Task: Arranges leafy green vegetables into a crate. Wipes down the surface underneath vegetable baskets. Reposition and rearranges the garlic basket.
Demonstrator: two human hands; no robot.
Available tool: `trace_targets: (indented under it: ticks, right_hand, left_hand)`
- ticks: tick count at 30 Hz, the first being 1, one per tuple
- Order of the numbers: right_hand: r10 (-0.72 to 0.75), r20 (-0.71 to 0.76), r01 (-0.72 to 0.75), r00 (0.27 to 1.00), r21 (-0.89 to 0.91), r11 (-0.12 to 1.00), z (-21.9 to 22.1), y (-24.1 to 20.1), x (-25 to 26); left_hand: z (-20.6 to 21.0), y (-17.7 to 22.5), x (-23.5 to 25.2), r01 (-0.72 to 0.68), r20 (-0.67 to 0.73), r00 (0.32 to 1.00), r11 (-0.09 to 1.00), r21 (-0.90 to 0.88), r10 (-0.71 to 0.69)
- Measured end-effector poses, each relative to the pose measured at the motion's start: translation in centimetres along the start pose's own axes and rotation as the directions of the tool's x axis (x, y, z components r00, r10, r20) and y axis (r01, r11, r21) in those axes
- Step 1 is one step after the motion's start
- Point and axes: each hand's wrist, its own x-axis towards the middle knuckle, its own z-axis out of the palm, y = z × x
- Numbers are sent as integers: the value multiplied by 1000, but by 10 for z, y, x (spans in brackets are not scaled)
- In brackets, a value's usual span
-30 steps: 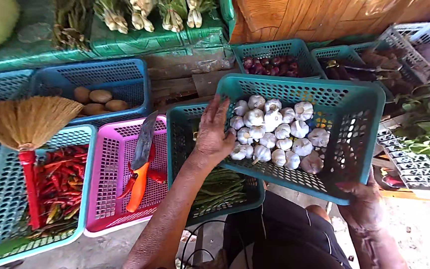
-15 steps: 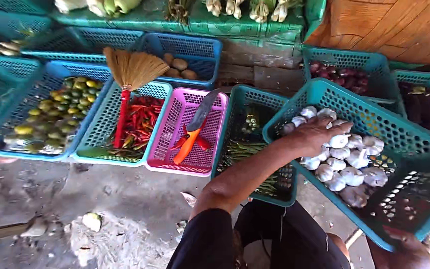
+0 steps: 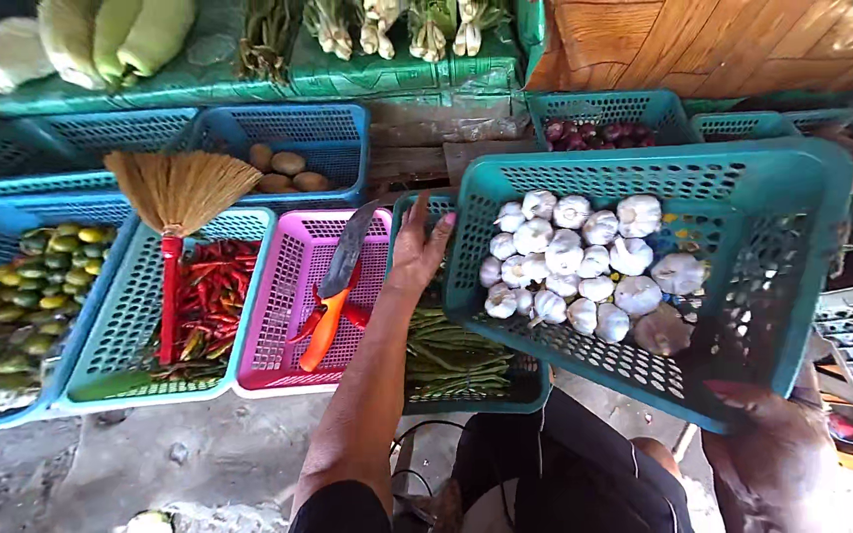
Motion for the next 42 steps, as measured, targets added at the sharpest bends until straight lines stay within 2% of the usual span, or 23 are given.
trace_targets:
  ticks: [2, 5, 8, 14, 19, 22, 25, 29, 37, 40, 42]
  right_hand:
    - [-35, 63, 35, 997, -9, 999, 11, -3, 4]
    - [-109, 147, 112, 983, -12, 994, 23, -2, 9]
    - [-192, 207, 204, 959, -38, 978, 27, -1, 14]
    - [-351, 339, 402, 873, -91, 911, 31, -2, 28]
    - [-409, 399, 500, 821, -153, 853, 36, 2, 31]
    - [-432, 451, 559, 781, -199, 805, 40, 1, 30]
    - [-455, 538, 641, 710, -224, 734, 44, 0, 32]
    - [-466, 605, 710, 645, -251, 658, 57, -4, 25]
    - [-485, 731, 856, 480, -269, 442, 66, 0, 16]
    - [-491, 752, 886, 441, -277, 372, 68, 3, 12]
    - [-495, 758, 894, 424, -262, 364, 68, 8, 8]
  left_hand:
    - [9, -5, -5, 24, 9, 1000, 989, -143, -23]
    - [15, 6, -7, 28, 71, 997, 969, -246, -10]
    - [20, -2, -5, -38, 13, 999, 937, -348, 45]
    - [30, -22, 10, -92, 6, 993, 816, -571, 116]
    - [33, -21, 8, -33, 17, 999, 822, -568, 51]
    - [31, -17, 6, 9, 22, 1000, 779, -626, 6]
    - [30, -13, 6, 50, 32, 999, 752, -657, -38]
    - [31, -18, 1, 6, 2, 1000, 795, -607, -5]
    - [28, -26, 7, -2, -141, 984, 778, -629, -112]
    - [26, -22, 7, 18, -166, 973, 774, -632, -158]
    - [19, -11, 3, 14, -164, 975, 773, -634, -152]
